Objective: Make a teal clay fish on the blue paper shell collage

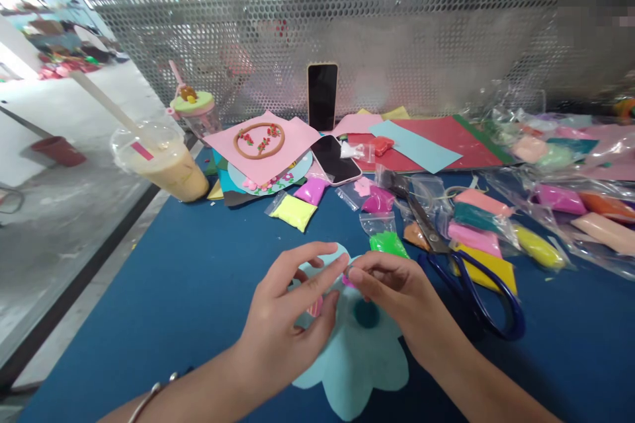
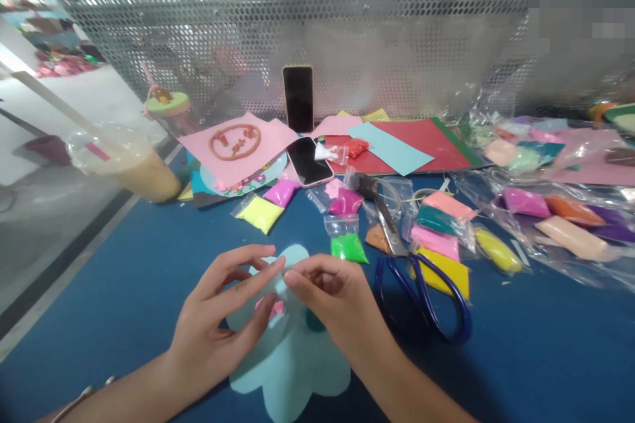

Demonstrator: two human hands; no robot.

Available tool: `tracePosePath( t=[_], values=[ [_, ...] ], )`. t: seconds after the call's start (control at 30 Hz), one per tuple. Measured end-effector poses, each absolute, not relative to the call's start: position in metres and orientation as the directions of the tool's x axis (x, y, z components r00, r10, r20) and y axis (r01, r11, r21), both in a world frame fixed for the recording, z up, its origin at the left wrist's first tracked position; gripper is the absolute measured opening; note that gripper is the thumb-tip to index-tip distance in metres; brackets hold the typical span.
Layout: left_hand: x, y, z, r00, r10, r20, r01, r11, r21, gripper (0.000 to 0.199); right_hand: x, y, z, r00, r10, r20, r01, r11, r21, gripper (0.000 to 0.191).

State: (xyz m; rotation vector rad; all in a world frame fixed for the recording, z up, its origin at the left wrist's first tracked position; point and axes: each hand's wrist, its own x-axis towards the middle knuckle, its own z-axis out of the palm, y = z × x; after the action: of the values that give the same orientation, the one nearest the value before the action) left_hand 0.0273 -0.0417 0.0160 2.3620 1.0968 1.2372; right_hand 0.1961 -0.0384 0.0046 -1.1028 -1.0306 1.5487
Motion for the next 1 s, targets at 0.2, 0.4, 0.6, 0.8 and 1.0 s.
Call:
tracePosePath(
  t=[0.2, 0.4, 0.6, 0.8, 1.0],
  values=[
    [0.026, -0.039, 0.015, 0.312, 0.746, 0.588, 0.51, -0.654, 0.559, 0.032, 0.196, -0.039, 0.004, -0.172, 0.974, -0.147, -0.139, -0.171, -0.975, 0.016],
    [0.028, -0.039, 0.014, 0.325, 0.738, 0.591, 0.512, -0.663, 0.546, 0.031, 0.196, -0.039, 0.002, -0.158, 0.98, -0.123, -0.13, -0.144, -0.981, 0.016],
    [0.028, -0.039, 0.014, 0.299, 0.726, 0.62, 0.499, -0.673, 0.547, 0.028, 0.199, -0.037, -0.003, -0.22, 0.966, -0.135, -0.158, -0.172, -0.972, 0.012],
    [0.029, -0.039, 0.016, 0.269, 0.72, 0.64, 0.461, -0.68, 0.57, 0.022, 0.194, -0.04, 0.002, -0.271, 0.951, -0.15, -0.224, -0.213, -0.951, 0.014],
    [0.028, -0.037, 0.018, 0.218, 0.746, 0.63, 0.485, -0.643, 0.593, 0.021, 0.197, -0.04, 0.008, -0.203, 0.97, -0.134, -0.162, -0.169, -0.972, 0.03]
  ],
)
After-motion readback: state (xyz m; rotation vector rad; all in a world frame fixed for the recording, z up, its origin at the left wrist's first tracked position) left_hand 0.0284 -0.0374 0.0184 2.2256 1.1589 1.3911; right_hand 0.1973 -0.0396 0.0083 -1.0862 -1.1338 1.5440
